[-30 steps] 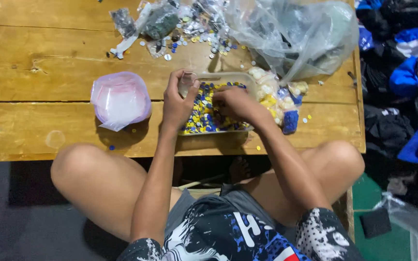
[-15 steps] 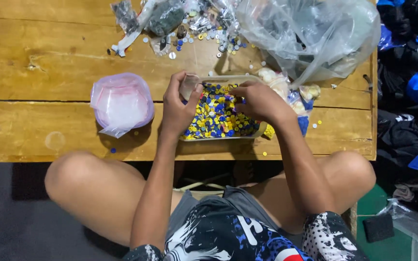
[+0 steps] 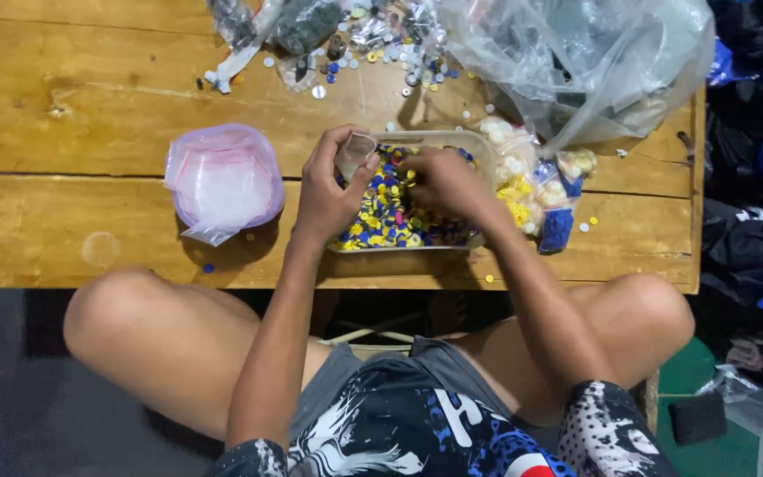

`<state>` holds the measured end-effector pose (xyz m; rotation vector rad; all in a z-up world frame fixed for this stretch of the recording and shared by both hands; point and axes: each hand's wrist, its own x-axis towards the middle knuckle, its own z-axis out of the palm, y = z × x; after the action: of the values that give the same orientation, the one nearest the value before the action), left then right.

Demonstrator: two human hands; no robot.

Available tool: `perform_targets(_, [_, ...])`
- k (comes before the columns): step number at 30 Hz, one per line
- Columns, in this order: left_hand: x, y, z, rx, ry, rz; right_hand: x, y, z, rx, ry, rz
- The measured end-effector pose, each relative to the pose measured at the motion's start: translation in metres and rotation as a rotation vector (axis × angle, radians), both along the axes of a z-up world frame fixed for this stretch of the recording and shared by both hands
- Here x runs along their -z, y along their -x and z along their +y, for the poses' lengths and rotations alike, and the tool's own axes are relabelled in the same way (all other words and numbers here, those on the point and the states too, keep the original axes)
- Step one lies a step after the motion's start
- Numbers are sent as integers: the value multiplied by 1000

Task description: Sorting small colorful buttons from a tray into a pink bowl

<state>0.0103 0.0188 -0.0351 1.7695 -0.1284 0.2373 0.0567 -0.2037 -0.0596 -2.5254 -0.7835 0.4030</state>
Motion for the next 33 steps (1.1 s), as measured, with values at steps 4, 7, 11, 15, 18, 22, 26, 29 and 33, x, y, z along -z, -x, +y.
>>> perform_targets(4, [-9, 0, -1, 38, 44, 10, -29, -8, -18, 116, -192, 169])
perform_targets(7, [-8, 0, -5, 42, 22, 10, -52, -1, -17, 153, -254, 207])
perform_targets(11, [-6, 0, -8, 88, -103, 27, -60, 0, -22, 69, -223, 156])
perform_targets(15, [1, 2, -6, 92, -192, -112, -80, 0, -18, 0, -94, 106])
perform_targets(18, [-2, 2, -4, 100, -183, -139, -100, 10, -12, 43, 11, 266])
perform_targets(22, [-4, 4, 0, 91, -198, -180, -87, 10, -14, 0, 182, 259])
perform_targets(26, [-9, 2, -1, -11, -115, -195, -49, 27, 22, -58, 322, 74])
perform_targets(29, [1, -3, 1, -100, -82, -228, -5, 31, 47, -129, 332, -201])
perform_targets(33, [0, 0, 2, -173, 9, -207, 29, 18, 57, -96, 231, -283])
